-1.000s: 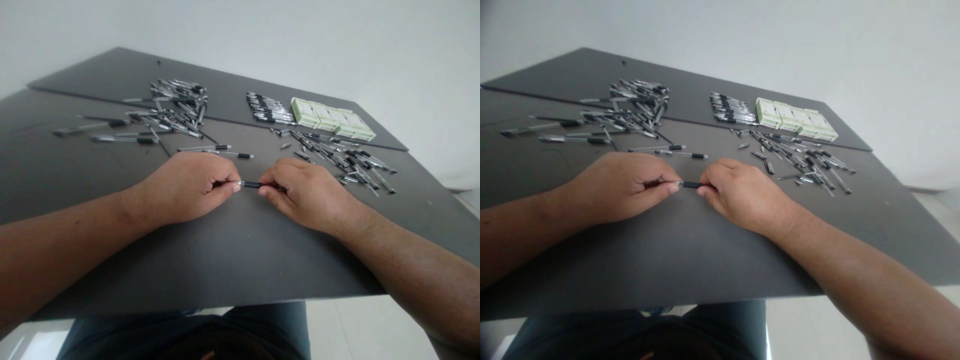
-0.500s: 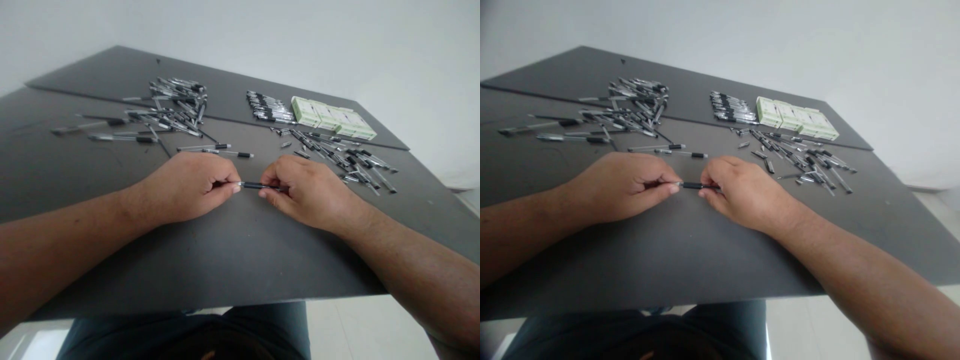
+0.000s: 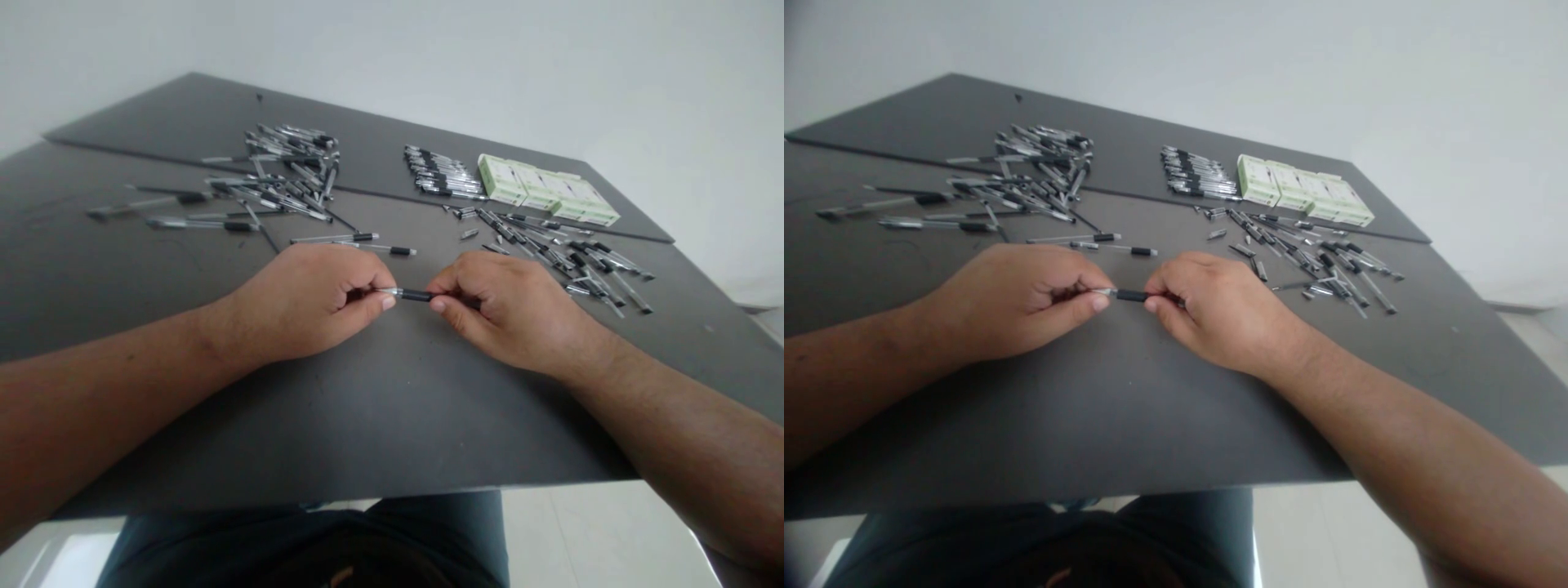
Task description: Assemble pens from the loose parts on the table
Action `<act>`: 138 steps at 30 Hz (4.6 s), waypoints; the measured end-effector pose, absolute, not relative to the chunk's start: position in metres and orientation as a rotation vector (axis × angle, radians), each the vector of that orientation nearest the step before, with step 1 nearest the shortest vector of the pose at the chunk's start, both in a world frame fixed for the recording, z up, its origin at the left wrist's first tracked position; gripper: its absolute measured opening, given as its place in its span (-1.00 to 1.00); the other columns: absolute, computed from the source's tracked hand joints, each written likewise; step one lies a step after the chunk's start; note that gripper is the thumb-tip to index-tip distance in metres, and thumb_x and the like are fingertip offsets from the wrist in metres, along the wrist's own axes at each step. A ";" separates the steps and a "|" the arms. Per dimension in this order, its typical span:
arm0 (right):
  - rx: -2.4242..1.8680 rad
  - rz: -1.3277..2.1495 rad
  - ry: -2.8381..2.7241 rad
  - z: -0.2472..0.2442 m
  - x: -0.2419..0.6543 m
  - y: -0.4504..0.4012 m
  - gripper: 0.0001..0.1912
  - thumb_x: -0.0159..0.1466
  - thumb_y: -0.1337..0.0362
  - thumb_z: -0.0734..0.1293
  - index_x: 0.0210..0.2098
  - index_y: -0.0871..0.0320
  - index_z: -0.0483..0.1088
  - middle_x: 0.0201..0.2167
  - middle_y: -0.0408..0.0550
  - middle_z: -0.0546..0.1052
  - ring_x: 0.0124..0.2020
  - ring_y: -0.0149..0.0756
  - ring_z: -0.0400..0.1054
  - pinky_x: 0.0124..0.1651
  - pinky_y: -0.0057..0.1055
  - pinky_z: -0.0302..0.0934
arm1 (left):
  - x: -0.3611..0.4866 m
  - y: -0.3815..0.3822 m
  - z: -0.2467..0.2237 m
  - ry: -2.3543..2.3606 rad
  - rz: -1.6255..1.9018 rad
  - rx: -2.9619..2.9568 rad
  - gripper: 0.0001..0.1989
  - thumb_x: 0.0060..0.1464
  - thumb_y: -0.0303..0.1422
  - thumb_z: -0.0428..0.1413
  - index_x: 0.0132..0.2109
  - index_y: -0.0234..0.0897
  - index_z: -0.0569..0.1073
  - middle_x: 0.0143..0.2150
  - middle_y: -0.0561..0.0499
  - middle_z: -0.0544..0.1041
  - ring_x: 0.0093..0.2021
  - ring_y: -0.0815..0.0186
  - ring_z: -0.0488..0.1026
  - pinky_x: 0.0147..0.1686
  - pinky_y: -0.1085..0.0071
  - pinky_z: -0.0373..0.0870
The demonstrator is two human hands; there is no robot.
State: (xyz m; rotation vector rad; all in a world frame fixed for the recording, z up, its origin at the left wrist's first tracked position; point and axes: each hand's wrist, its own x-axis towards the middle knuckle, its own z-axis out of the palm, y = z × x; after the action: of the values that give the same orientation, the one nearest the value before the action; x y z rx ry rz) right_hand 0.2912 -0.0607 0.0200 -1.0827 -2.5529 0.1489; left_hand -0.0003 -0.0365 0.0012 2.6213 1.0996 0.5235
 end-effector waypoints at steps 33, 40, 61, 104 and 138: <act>-1.094 0.228 -2.545 0.016 0.298 -0.051 -0.80 0.60 0.18 0.40 -0.01 0.05 0.69 -0.17 -0.02 0.78 -0.17 -0.13 0.62 -0.07 -0.28 0.41 | -0.003 -0.032 -0.002 1.112 0.548 2.607 -0.63 0.45 -0.07 0.13 0.14 -0.07 0.76 -0.01 -0.07 0.86 0.02 0.03 0.79 0.10 0.13 0.67; -1.421 0.098 -2.183 0.017 0.342 -0.018 -0.66 0.61 0.02 0.37 0.13 0.07 0.70 -0.16 0.04 0.77 -0.08 0.05 0.68 0.02 -0.10 0.50 | -0.009 -0.026 -0.007 1.179 0.610 2.582 -0.65 0.44 -0.10 0.14 0.09 -0.11 0.76 -0.03 -0.12 0.87 -0.03 0.01 0.81 0.01 0.11 0.69; -2.079 -0.118 -2.069 0.031 0.407 0.025 -0.73 0.54 0.08 0.35 -0.10 0.08 0.66 -0.33 0.06 0.60 -0.32 -0.08 0.36 -0.16 -0.14 0.18 | -0.018 -0.021 -0.019 1.134 0.603 2.634 -0.64 0.49 -0.03 0.13 0.08 -0.01 0.78 -0.01 -0.08 0.88 -0.06 0.01 0.81 -0.06 0.17 0.68; -2.436 -0.253 -2.007 0.028 0.493 0.047 -0.54 0.49 0.09 0.36 0.12 0.19 0.81 -0.16 0.21 0.80 -0.18 0.06 0.62 -0.08 -0.13 0.35 | -0.022 -0.022 -0.027 1.197 0.500 2.553 -0.50 0.47 0.05 0.07 0.14 -0.01 0.83 0.07 -0.02 0.88 0.06 -0.04 0.81 0.10 0.11 0.64; -2.383 -0.316 -2.045 0.031 0.441 0.044 -0.65 0.46 0.16 0.35 -0.06 0.16 0.78 -0.17 0.28 0.79 -0.09 0.13 0.64 -0.10 -0.12 0.35 | -0.015 -0.028 -0.019 1.177 0.439 2.542 -0.49 0.50 0.04 0.04 0.11 -0.07 0.82 0.08 -0.08 0.89 0.08 -0.05 0.79 0.11 0.09 0.64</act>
State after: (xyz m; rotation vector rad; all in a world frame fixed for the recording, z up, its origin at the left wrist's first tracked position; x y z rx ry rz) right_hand 0.4412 0.0440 0.0308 -2.3833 -2.0445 -0.3157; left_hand -0.0153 -0.0276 -0.0188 2.5418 1.1773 0.4388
